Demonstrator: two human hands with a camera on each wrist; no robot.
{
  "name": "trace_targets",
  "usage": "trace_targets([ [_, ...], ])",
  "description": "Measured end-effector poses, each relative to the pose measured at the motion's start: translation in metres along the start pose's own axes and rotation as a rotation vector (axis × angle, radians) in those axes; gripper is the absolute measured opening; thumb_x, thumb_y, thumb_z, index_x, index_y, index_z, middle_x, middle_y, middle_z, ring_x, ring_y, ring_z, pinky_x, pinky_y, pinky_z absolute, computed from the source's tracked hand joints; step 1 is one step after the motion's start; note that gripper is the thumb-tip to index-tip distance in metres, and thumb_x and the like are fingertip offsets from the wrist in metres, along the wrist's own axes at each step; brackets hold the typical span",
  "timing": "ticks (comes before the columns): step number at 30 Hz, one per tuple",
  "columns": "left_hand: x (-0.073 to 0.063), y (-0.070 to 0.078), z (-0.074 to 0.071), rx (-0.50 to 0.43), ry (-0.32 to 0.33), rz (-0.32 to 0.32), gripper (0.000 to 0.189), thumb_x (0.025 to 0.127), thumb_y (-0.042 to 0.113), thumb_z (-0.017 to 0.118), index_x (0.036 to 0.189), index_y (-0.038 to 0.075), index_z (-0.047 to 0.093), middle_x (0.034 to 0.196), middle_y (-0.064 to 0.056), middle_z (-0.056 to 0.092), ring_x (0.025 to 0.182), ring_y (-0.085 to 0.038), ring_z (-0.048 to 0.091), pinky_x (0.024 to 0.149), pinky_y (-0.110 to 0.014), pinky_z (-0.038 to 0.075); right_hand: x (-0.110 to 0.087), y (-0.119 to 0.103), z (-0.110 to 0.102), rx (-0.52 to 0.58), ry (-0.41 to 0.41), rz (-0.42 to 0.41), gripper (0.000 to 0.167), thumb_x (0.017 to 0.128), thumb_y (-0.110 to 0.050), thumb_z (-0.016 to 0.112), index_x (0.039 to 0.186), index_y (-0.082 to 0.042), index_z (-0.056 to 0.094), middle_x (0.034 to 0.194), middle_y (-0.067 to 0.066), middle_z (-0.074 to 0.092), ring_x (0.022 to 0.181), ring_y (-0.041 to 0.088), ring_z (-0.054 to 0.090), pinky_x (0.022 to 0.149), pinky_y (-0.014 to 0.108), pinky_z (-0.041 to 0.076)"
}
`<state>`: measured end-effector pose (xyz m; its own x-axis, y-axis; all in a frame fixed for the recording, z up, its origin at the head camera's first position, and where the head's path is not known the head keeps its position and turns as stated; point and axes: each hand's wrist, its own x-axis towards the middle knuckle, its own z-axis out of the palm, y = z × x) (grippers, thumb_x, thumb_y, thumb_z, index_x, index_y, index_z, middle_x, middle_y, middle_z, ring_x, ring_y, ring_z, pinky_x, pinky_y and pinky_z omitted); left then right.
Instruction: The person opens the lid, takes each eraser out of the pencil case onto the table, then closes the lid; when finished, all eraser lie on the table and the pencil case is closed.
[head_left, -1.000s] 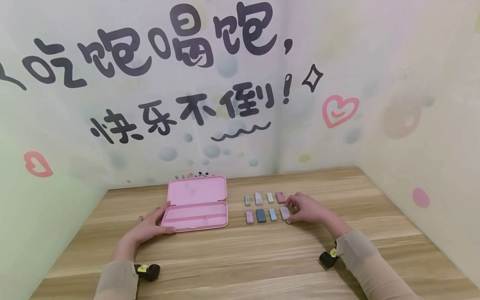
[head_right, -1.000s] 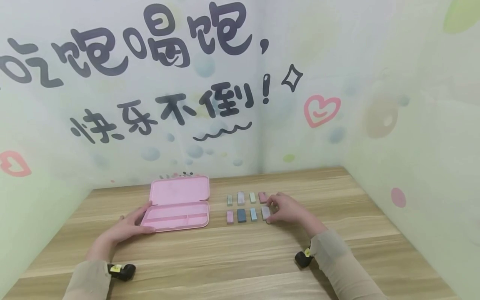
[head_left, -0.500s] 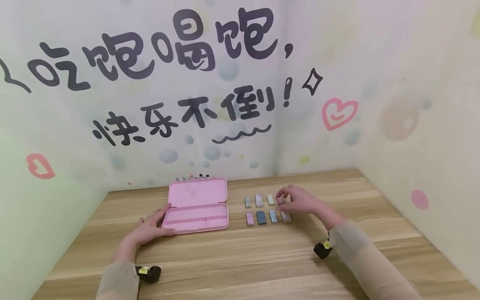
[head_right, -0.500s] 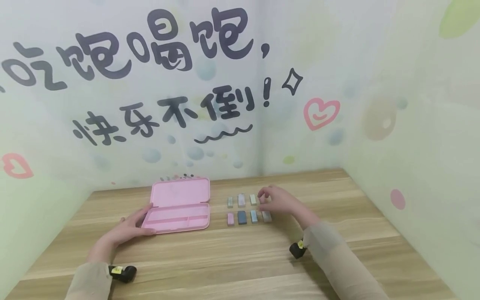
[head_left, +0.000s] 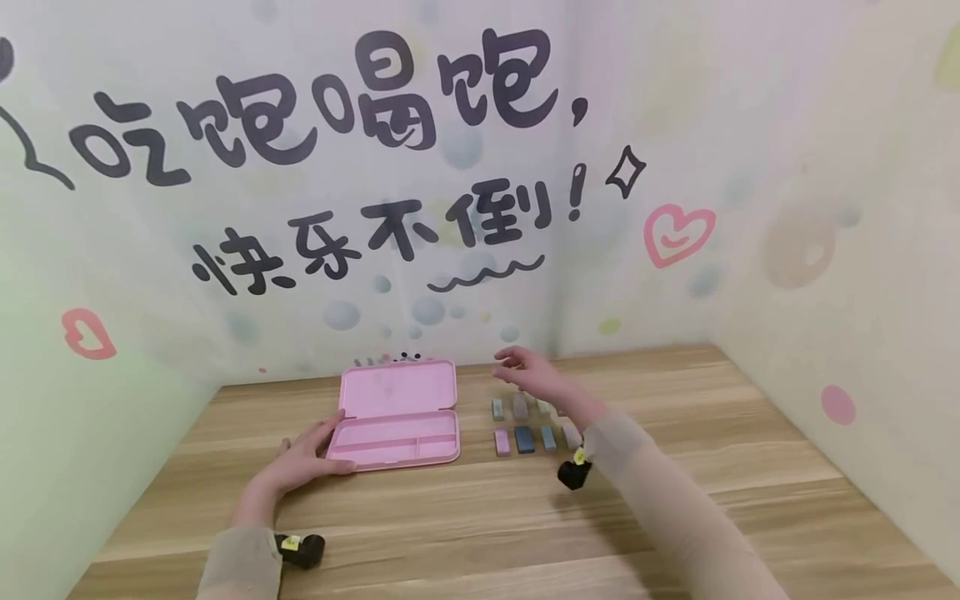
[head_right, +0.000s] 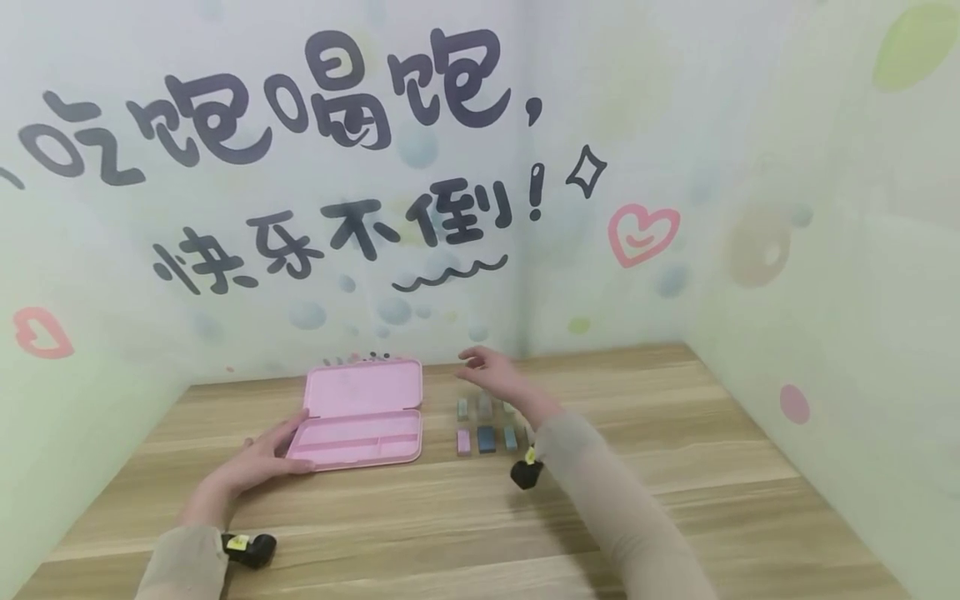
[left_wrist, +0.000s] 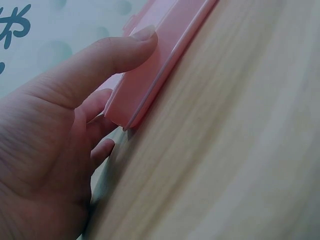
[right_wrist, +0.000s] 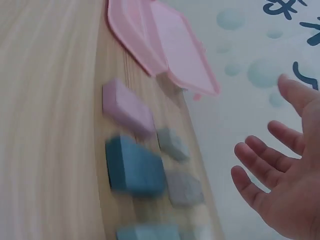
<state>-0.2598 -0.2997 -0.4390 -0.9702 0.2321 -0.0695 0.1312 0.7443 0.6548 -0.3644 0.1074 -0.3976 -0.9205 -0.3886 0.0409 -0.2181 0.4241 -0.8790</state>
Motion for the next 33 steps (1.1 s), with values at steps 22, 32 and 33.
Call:
trace_targets([
  [22, -0.001, -0.001, -0.001, 0.012, 0.010, -0.011, 0.101, 0.079, 0.045, 0.076, 0.155, 0.011, 0.020, 0.156, -0.028, 0.017, 0.143, -0.047, 0.006, 0.106, -0.068, -0.011, 0.058, -0.006, 0.081, 0.869, -0.013, 0.334, 0.067, 0.102, -0.042, 0.045, 0.149, 0.002, 0.026, 0.150, 0.026, 0.033, 0.135, 0.037, 0.039, 0.107, 0.046, 0.037],
  [32, 0.000, -0.002, -0.001, -0.016, 0.012, -0.025, 0.103, 0.077, 0.046, 0.077, 0.155, 0.011, 0.021, 0.156, -0.027, 0.018, 0.143, -0.045, 0.006, 0.107, -0.066, -0.011, 0.072, -0.008, 0.103, 0.973, 0.035, 0.368, 0.061, 0.105, -0.033, 0.042, 0.147, 0.007, 0.027, 0.147, 0.029, 0.032, 0.137, 0.036, 0.033, 0.111, 0.046, 0.030],
  [33, 0.000, -0.001, -0.001, -0.019, 0.012, -0.026, 0.103, 0.077, 0.046, 0.078, 0.155, 0.012, 0.021, 0.156, -0.027, 0.018, 0.144, -0.045, 0.006, 0.107, -0.066, -0.011, 0.073, -0.008, 0.105, 0.984, 0.039, 0.368, 0.059, 0.105, -0.033, 0.041, 0.147, 0.007, 0.028, 0.146, 0.028, 0.034, 0.136, 0.035, 0.034, 0.111, 0.045, 0.030],
])
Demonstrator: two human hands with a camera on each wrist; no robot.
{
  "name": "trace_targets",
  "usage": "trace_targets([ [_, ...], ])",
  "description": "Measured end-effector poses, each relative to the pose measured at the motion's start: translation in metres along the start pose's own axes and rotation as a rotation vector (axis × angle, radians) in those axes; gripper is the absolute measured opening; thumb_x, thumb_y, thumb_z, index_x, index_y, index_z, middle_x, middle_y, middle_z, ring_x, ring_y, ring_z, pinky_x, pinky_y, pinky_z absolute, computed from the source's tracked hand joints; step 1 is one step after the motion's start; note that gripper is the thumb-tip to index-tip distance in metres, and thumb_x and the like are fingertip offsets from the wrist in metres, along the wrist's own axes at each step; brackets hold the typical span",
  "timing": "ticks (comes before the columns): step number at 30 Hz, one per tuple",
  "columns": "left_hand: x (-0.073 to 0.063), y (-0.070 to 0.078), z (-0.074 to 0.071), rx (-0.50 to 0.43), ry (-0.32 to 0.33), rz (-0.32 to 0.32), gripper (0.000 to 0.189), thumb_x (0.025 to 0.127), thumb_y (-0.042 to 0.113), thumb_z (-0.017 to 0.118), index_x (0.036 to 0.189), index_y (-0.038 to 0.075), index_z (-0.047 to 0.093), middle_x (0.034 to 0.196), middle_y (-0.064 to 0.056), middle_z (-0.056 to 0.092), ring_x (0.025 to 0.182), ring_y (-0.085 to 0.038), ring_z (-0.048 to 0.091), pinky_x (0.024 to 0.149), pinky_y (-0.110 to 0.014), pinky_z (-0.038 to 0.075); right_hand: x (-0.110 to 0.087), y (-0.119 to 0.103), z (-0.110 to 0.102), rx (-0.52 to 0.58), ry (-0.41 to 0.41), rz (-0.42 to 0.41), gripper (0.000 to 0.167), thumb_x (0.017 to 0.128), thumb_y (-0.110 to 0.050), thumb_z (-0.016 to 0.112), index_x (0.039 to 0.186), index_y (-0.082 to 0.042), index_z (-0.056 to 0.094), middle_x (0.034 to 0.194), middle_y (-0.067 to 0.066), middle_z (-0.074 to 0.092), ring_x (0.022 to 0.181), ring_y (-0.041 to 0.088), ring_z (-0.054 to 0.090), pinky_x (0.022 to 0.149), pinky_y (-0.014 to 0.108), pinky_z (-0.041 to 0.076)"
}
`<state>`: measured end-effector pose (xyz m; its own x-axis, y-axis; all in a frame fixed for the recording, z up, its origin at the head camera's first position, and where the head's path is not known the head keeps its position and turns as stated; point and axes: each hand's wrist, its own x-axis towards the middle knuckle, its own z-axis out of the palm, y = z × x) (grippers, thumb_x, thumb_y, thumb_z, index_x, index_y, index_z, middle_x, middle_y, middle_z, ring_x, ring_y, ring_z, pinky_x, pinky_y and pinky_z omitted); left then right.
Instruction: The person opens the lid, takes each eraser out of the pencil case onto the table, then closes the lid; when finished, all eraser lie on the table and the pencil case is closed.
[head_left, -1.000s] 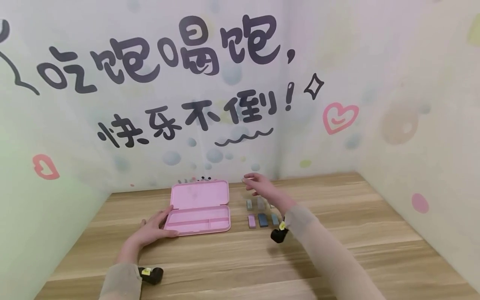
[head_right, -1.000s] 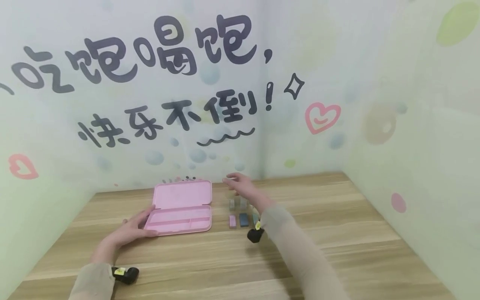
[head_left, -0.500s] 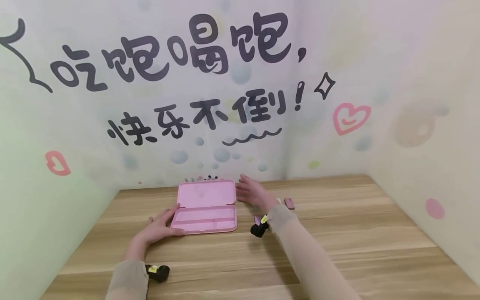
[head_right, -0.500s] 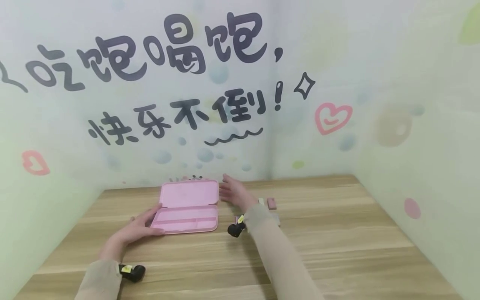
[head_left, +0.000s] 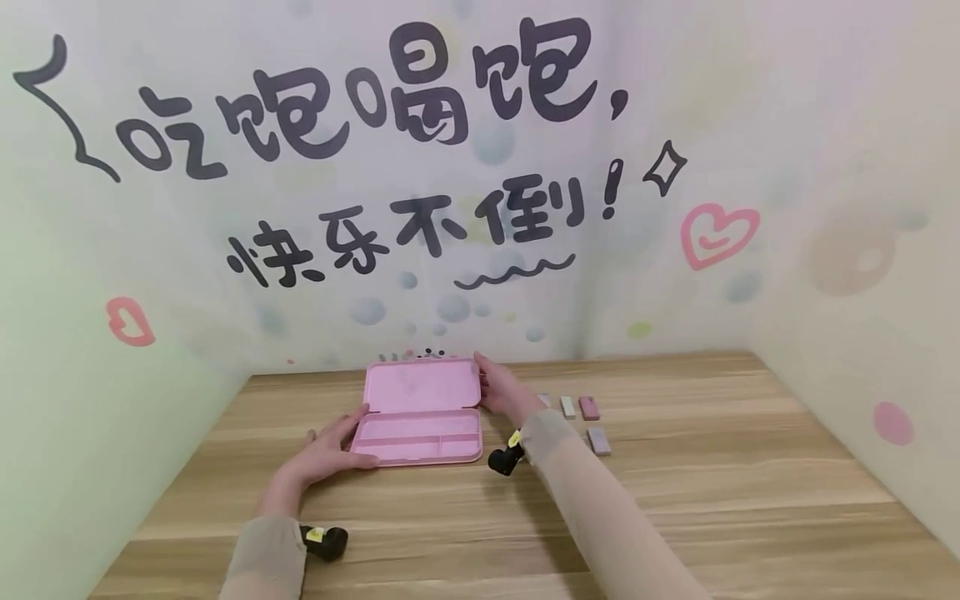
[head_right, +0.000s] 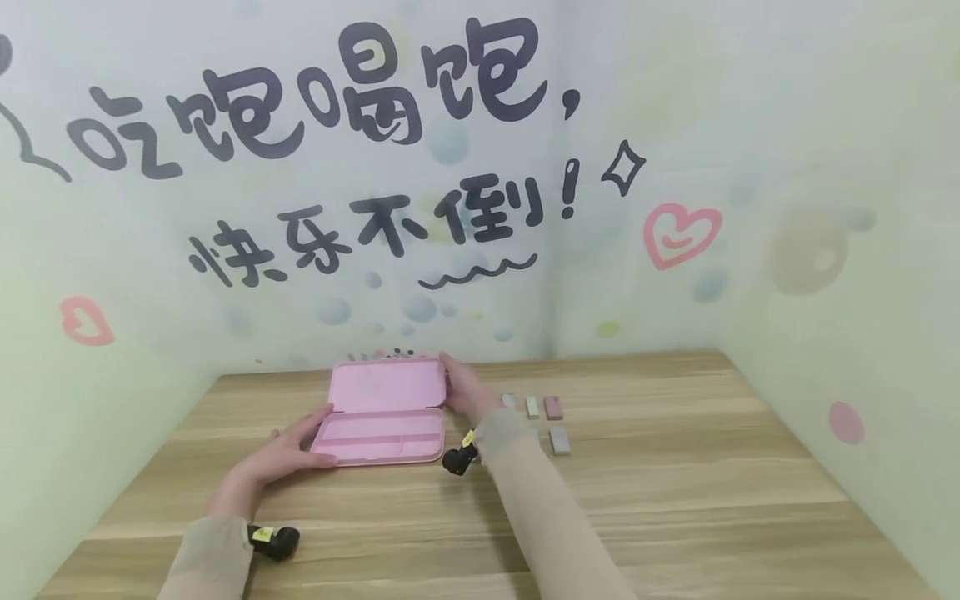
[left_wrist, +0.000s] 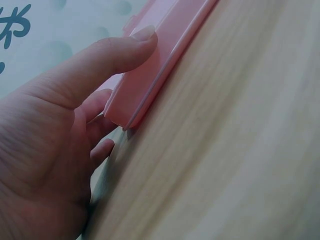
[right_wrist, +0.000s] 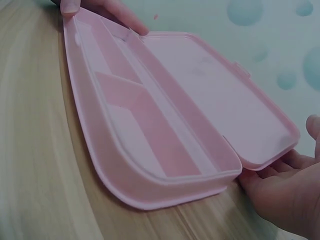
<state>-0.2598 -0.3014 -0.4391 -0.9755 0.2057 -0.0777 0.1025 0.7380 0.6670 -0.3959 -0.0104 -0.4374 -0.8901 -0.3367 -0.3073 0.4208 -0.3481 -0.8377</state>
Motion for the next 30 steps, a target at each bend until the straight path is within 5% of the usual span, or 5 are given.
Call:
trace_targets([
  [10, 0.005, 0.005, 0.001, 0.017, 0.007, 0.024, 0.104, 0.077, 0.045, 0.078, 0.156, 0.012, 0.018, 0.156, -0.026, 0.019, 0.143, -0.046, 0.009, 0.106, -0.068, -0.011, -0.002, -0.001, 0.003, -0.006, -0.025, -0.038, 0.051, 0.107, -0.027, 0.033, 0.147, 0.004, 0.032, 0.152, 0.020, 0.032, 0.137, 0.032, 0.032, 0.113, 0.044, 0.027],
  [18, 0.007, 0.005, 0.002, -0.034, 0.025, 0.033, 0.124, 0.073, 0.041, 0.083, 0.155, 0.005, -0.004, 0.154, -0.021, 0.030, 0.143, -0.047, 0.008, 0.104, -0.069, -0.012, -0.006, -0.004, 0.003, -0.016, -0.049, -0.043, 0.057, 0.106, -0.034, 0.036, 0.148, 0.004, 0.029, 0.150, 0.021, 0.032, 0.135, 0.032, 0.033, 0.113, 0.047, 0.026],
  [25, 0.005, 0.002, 0.002, -0.032, 0.026, 0.033, 0.127, 0.073, 0.043, 0.082, 0.154, 0.005, -0.008, 0.154, -0.019, 0.028, 0.143, -0.047, 0.006, 0.104, -0.069, -0.013, -0.015, -0.009, 0.001, -0.140, -0.035, -0.040, 0.058, 0.103, -0.043, 0.042, 0.140, 0.001, 0.041, 0.128, 0.021, 0.049, 0.110, 0.029, 0.049, 0.099, 0.045, 0.042],
  [30, 0.005, -0.003, 0.003, -0.038, 0.032, 0.036, 0.126, 0.073, 0.042, 0.082, 0.154, 0.004, -0.005, 0.155, -0.019, 0.028, 0.142, -0.047, 0.006, 0.104, -0.070, -0.013, -0.024, -0.011, -0.002, -0.258, -0.092, -0.060, 0.058, 0.101, -0.042, 0.046, 0.139, 0.002, 0.044, 0.128, 0.021, 0.052, 0.112, 0.030, 0.054, 0.097, 0.043, 0.045],
])
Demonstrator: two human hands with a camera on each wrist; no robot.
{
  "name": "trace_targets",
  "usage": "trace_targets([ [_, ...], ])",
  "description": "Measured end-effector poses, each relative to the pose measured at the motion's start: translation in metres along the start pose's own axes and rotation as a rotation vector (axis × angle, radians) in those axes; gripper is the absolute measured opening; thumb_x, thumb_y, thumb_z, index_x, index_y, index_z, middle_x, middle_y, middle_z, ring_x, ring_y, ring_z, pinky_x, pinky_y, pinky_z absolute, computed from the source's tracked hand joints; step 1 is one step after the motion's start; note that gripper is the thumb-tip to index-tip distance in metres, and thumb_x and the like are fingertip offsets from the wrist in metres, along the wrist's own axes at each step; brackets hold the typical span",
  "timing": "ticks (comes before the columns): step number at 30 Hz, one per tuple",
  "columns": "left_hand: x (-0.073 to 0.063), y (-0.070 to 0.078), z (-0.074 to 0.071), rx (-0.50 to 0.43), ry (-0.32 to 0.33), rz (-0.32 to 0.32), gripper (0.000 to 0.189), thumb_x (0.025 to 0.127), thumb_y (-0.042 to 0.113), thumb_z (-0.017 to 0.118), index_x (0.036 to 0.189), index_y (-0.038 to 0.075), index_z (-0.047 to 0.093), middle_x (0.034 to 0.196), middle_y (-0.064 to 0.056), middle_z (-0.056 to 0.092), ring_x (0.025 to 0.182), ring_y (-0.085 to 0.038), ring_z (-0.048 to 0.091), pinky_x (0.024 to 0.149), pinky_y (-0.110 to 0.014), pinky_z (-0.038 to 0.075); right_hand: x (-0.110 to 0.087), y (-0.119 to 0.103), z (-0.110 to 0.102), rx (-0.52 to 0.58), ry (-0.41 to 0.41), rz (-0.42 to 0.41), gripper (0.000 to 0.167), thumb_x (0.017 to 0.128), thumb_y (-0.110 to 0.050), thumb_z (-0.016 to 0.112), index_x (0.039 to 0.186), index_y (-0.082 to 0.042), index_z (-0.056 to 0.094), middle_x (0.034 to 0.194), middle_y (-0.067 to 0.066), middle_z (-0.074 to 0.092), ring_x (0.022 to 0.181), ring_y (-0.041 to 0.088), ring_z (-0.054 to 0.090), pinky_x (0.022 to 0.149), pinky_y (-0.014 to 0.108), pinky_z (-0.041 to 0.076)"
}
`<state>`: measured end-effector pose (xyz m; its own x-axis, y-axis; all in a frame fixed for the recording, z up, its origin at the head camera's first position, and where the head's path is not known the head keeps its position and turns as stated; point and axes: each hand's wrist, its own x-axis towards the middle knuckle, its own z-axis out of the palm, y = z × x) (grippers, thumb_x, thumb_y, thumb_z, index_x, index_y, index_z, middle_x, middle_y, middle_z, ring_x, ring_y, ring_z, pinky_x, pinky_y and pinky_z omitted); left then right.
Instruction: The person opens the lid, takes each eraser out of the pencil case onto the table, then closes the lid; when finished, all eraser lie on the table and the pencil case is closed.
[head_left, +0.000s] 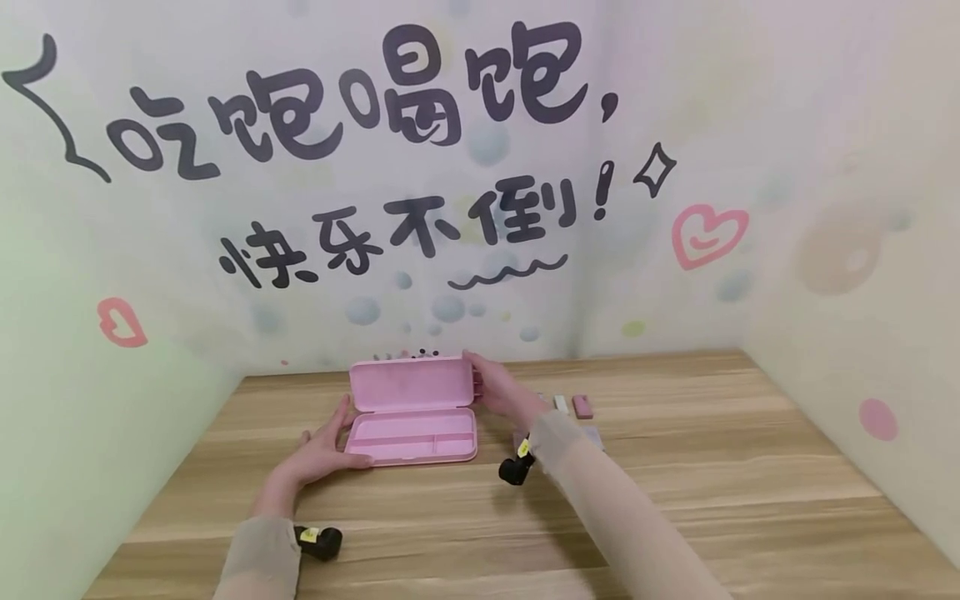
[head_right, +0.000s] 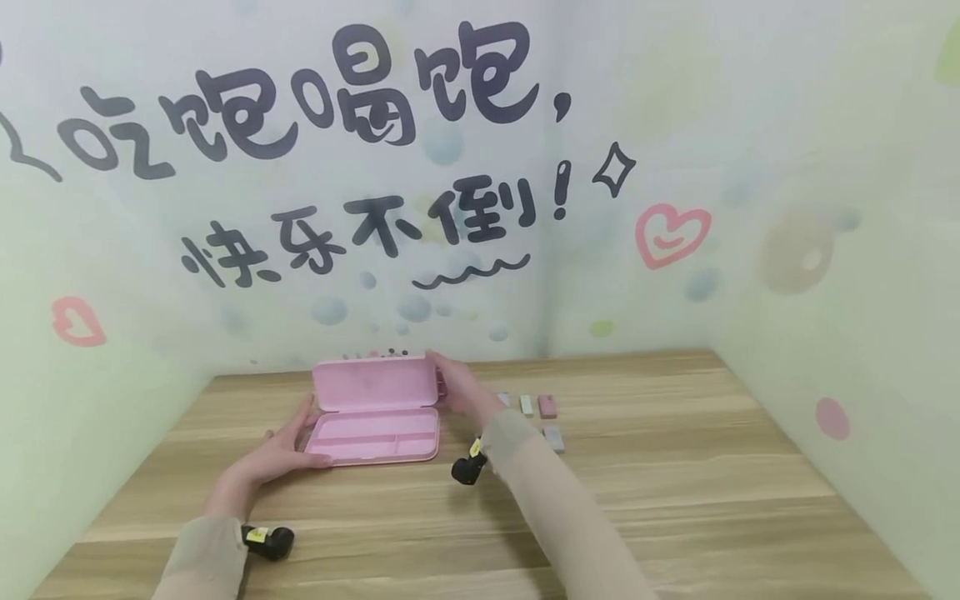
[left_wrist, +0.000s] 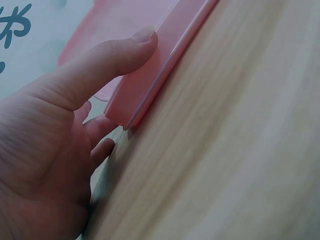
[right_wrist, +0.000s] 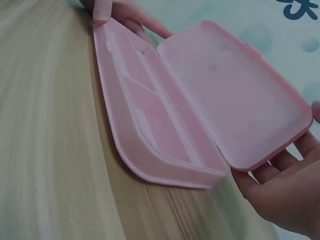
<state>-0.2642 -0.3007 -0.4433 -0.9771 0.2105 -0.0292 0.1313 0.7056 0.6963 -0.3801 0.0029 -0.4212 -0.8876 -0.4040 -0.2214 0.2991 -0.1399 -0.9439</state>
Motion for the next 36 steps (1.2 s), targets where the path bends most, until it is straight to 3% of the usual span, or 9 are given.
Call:
trace_targets([
  [9, -0.001, -0.002, -0.001, 0.007, 0.003, 0.023, 0.124, 0.075, 0.041, 0.081, 0.154, 0.006, -0.008, 0.153, -0.023, 0.030, 0.141, -0.048, 0.010, 0.103, -0.071, -0.013, -0.024, -0.006, -0.010, -0.317, -0.114, -0.069, 0.044, 0.099, -0.034, 0.052, 0.127, -0.001, 0.059, 0.125, 0.012, 0.060, 0.120, 0.028, 0.053, 0.102, 0.046, 0.042],
  [15, 0.000, -0.004, -0.001, -0.009, 0.006, 0.029, 0.117, 0.075, 0.039, 0.082, 0.154, 0.002, 0.004, 0.150, -0.027, 0.031, 0.140, -0.047, 0.020, 0.103, -0.071, -0.012, -0.048, -0.002, -0.014, -0.485, -0.201, -0.094, 0.045, 0.096, -0.042, 0.058, 0.132, -0.015, 0.061, 0.138, 0.000, 0.054, 0.134, 0.024, 0.042, 0.107, 0.047, 0.038],
  [21, 0.000, -0.003, -0.002, -0.076, -0.001, 0.038, 0.112, 0.075, 0.032, 0.083, 0.155, 0.007, 0.009, 0.152, -0.031, 0.024, 0.142, -0.049, 0.009, 0.102, -0.071, -0.014, -0.066, 0.006, -0.010, -0.694, -0.183, -0.133, 0.046, 0.092, -0.044, 0.064, 0.132, -0.022, 0.062, 0.140, 0.002, 0.053, 0.130, 0.024, 0.046, 0.105, 0.046, 0.039],
  [24, -0.001, -0.003, -0.004, -0.121, -0.019, 0.029, 0.110, 0.076, 0.031, 0.082, 0.155, 0.011, 0.009, 0.154, -0.030, 0.018, 0.142, -0.048, 0.002, 0.103, -0.069, -0.017, -0.070, 0.010, -0.008, -0.754, -0.188, -0.147, 0.045, 0.090, -0.041, 0.066, 0.132, -0.025, 0.061, 0.147, 0.007, 0.044, 0.136, 0.028, 0.038, 0.109, 0.049, 0.032],
  [28, -0.001, -0.005, -0.006, -0.117, -0.035, 0.018, 0.101, 0.078, 0.034, 0.080, 0.156, 0.018, 0.016, 0.157, -0.026, 0.015, 0.142, -0.049, 0.004, 0.105, -0.067, -0.017, -0.074, 0.011, -0.006, -0.775, -0.184, -0.151, 0.045, 0.089, -0.035, 0.069, 0.132, -0.024, 0.062, 0.154, 0.010, 0.033, 0.142, 0.032, 0.027, 0.113, 0.051, 0.023],
  [36, -0.002, -0.005, -0.009, -0.111, -0.050, 0.006, 0.076, 0.088, 0.040, 0.068, 0.152, 0.020, 0.032, 0.156, -0.024, 0.022, 0.140, -0.052, 0.013, 0.105, -0.068, -0.014, -0.079, 0.015, -0.002, -0.837, -0.178, -0.162, 0.044, 0.089, -0.029, 0.071, 0.132, -0.024, 0.062, 0.157, 0.009, 0.028, 0.143, 0.032, 0.026, 0.114, 0.051, 0.023],
])
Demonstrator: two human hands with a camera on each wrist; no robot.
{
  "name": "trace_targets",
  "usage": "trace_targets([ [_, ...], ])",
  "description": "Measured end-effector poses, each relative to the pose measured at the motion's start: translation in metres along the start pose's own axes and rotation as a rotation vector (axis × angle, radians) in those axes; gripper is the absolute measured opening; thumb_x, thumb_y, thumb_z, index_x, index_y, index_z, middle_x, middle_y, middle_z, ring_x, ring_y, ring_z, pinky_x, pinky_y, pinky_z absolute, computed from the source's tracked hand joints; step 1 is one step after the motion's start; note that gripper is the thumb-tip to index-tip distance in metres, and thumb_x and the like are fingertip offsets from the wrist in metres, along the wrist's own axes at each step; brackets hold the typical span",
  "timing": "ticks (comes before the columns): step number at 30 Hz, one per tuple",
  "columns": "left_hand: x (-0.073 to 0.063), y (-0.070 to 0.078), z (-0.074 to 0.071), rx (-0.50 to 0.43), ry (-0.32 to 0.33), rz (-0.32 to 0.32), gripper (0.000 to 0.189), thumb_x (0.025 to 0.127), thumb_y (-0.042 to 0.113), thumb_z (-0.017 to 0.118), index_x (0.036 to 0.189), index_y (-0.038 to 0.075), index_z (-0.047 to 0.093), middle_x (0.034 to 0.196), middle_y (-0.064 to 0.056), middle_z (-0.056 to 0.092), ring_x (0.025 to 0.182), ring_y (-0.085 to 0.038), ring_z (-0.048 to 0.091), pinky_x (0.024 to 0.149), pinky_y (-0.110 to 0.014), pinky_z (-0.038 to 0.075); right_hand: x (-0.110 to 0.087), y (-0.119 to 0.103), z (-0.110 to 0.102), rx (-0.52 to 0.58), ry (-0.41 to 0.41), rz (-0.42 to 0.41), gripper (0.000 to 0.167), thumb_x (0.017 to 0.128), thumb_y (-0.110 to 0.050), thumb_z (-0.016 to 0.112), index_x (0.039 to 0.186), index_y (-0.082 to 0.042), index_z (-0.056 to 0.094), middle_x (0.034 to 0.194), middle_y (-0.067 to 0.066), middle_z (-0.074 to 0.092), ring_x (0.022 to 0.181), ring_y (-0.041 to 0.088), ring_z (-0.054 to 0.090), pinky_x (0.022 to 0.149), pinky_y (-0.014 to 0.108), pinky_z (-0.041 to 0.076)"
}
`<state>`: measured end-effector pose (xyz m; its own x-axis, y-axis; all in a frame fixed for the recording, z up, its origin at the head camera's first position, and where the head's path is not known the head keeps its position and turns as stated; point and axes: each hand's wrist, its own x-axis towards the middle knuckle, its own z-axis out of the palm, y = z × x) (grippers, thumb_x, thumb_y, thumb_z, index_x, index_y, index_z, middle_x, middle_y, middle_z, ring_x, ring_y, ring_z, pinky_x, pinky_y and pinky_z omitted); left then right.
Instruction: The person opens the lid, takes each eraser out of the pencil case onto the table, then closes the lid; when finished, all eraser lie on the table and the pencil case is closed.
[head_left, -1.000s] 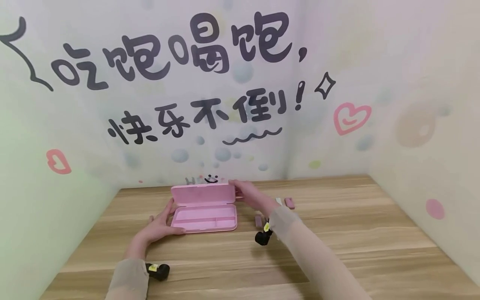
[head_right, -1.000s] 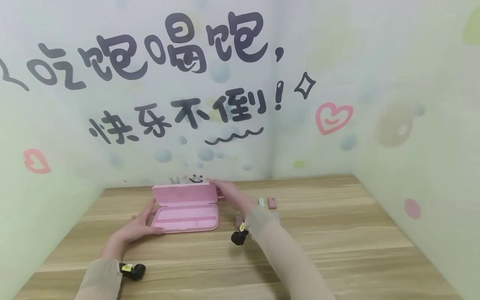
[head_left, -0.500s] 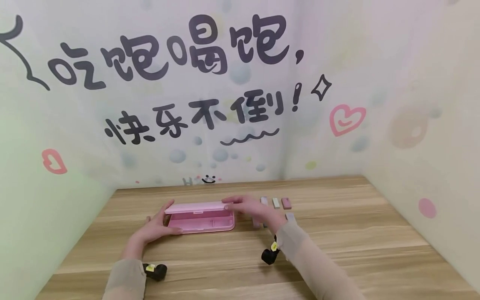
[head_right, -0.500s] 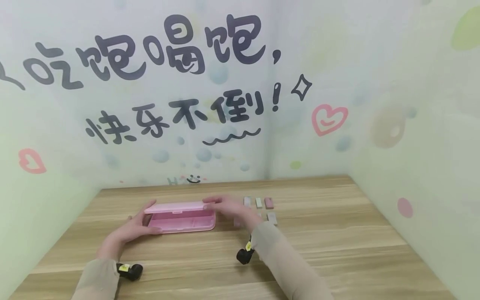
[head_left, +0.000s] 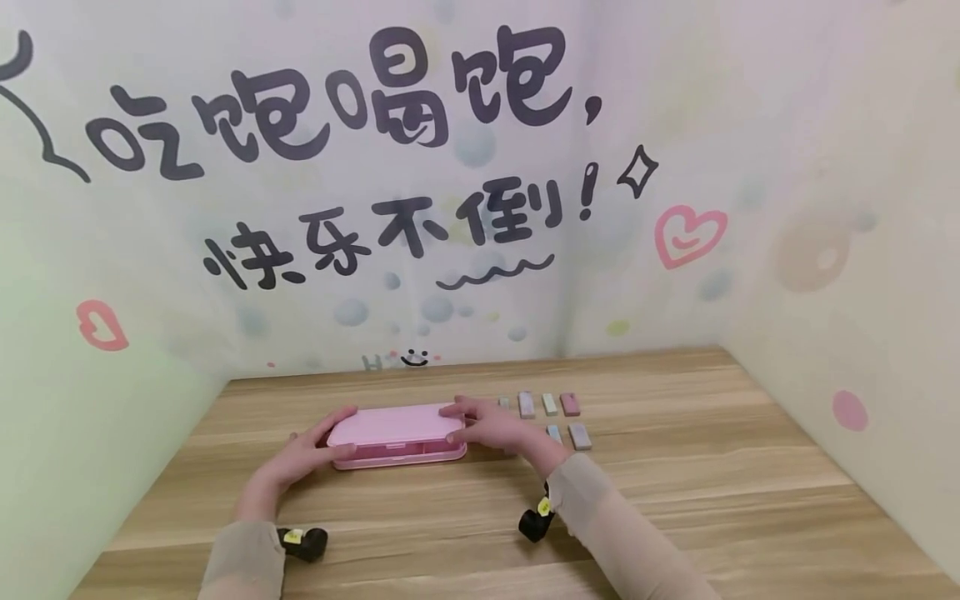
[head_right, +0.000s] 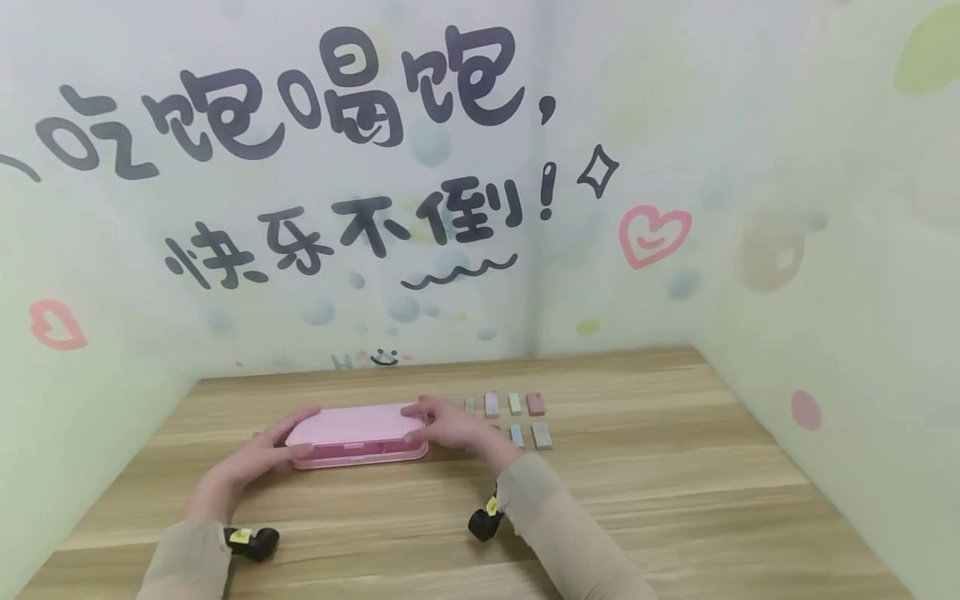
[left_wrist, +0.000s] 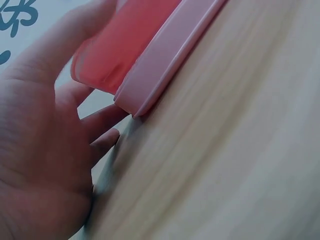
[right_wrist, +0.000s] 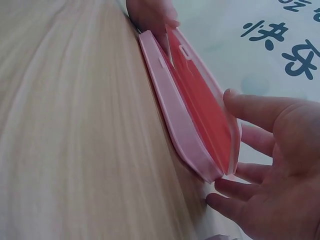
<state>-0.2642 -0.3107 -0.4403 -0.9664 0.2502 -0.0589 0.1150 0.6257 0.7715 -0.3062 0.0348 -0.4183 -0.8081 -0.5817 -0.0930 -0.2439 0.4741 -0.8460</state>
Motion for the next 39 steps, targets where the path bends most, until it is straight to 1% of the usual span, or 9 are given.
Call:
trace_targets([
  [3, -0.001, 0.001, 0.000, -0.016, 0.003, -0.008, 0.069, 0.092, 0.041, 0.063, 0.151, 0.019, 0.035, 0.156, -0.024, 0.023, 0.141, -0.051, 0.013, 0.105, -0.067, -0.015, 0.000, 0.001, 0.002, -0.044, 0.012, -0.014, 0.045, 0.089, -0.029, 0.071, 0.132, -0.023, 0.061, 0.157, 0.009, 0.029, 0.142, 0.031, 0.027, 0.113, 0.050, 0.024],
  [6, -0.001, 0.002, 0.000, -0.019, 0.006, -0.002, 0.065, 0.093, 0.042, 0.061, 0.150, 0.018, 0.038, 0.156, -0.023, 0.024, 0.142, -0.049, 0.012, 0.105, -0.067, -0.016, 0.000, 0.001, 0.004, -0.075, 0.024, -0.028, 0.045, 0.089, -0.027, 0.071, 0.133, -0.021, 0.061, 0.157, 0.009, 0.028, 0.142, 0.031, 0.027, 0.113, 0.050, 0.025],
  [10, 0.000, 0.003, 0.001, 0.003, 0.012, 0.018, 0.063, 0.094, 0.041, 0.061, 0.149, 0.017, 0.040, 0.155, -0.022, 0.026, 0.143, -0.047, 0.013, 0.104, -0.069, -0.015, -0.001, 0.001, 0.007, -0.092, 0.041, -0.054, 0.044, 0.088, -0.021, 0.072, 0.131, -0.016, 0.062, 0.156, 0.013, 0.029, 0.143, 0.032, 0.025, 0.113, 0.050, 0.025],
  [13, 0.000, 0.003, 0.001, 0.000, 0.015, 0.023, 0.063, 0.093, 0.040, 0.062, 0.148, 0.017, 0.043, 0.155, -0.022, 0.026, 0.143, -0.046, 0.010, 0.104, -0.068, -0.016, -0.001, 0.001, 0.009, -0.110, 0.050, -0.063, 0.045, 0.087, -0.020, 0.074, 0.130, -0.015, 0.063, 0.156, 0.014, 0.029, 0.143, 0.033, 0.025, 0.113, 0.050, 0.024],
  [17, 0.000, 0.003, 0.001, -0.003, 0.018, 0.022, 0.062, 0.092, 0.039, 0.064, 0.147, 0.018, 0.044, 0.155, -0.023, 0.026, 0.143, -0.047, 0.007, 0.104, -0.068, -0.017, -0.001, 0.001, 0.010, -0.114, 0.061, -0.053, 0.045, 0.085, -0.020, 0.076, 0.129, -0.016, 0.064, 0.156, 0.012, 0.030, 0.143, 0.032, 0.026, 0.113, 0.049, 0.025],
  [21, -0.001, 0.003, 0.001, 0.023, 0.024, 0.029, 0.062, 0.091, 0.040, 0.064, 0.146, 0.019, 0.045, 0.154, -0.022, 0.029, 0.143, -0.046, 0.012, 0.104, -0.069, -0.015, -0.001, 0.000, 0.012, -0.121, 0.077, -0.049, 0.044, 0.084, -0.018, 0.077, 0.127, -0.015, 0.065, 0.155, 0.011, 0.031, 0.141, 0.032, 0.028, 0.113, 0.048, 0.027],
  [27, 0.000, 0.005, 0.002, 0.046, 0.029, 0.025, 0.063, 0.091, 0.040, 0.065, 0.146, 0.018, 0.045, 0.153, -0.022, 0.031, 0.142, -0.046, 0.016, 0.104, -0.070, -0.013, -0.003, -0.002, 0.014, -0.167, 0.092, -0.055, 0.044, 0.084, -0.016, 0.077, 0.126, -0.013, 0.065, 0.154, 0.012, 0.033, 0.140, 0.032, 0.031, 0.112, 0.047, 0.029],
  [34, 0.001, 0.005, 0.002, 0.061, 0.021, 0.005, 0.063, 0.091, 0.041, 0.065, 0.146, 0.018, 0.044, 0.153, -0.023, 0.030, 0.142, -0.047, 0.015, 0.104, -0.070, -0.013, -0.002, -0.001, 0.016, -0.183, 0.094, -0.052, 0.044, 0.084, -0.016, 0.077, 0.126, -0.014, 0.066, 0.153, 0.011, 0.034, 0.140, 0.031, 0.032, 0.111, 0.046, 0.031],
  [39, 0.002, 0.005, 0.003, 0.057, 0.015, 0.004, 0.063, 0.090, 0.040, 0.066, 0.146, 0.018, 0.045, 0.153, -0.023, 0.029, 0.142, -0.046, 0.014, 0.104, -0.070, -0.013, -0.002, 0.000, 0.015, -0.185, 0.096, -0.054, 0.044, 0.084, -0.016, 0.077, 0.125, -0.013, 0.066, 0.153, 0.012, 0.035, 0.139, 0.031, 0.032, 0.110, 0.046, 0.032],
])
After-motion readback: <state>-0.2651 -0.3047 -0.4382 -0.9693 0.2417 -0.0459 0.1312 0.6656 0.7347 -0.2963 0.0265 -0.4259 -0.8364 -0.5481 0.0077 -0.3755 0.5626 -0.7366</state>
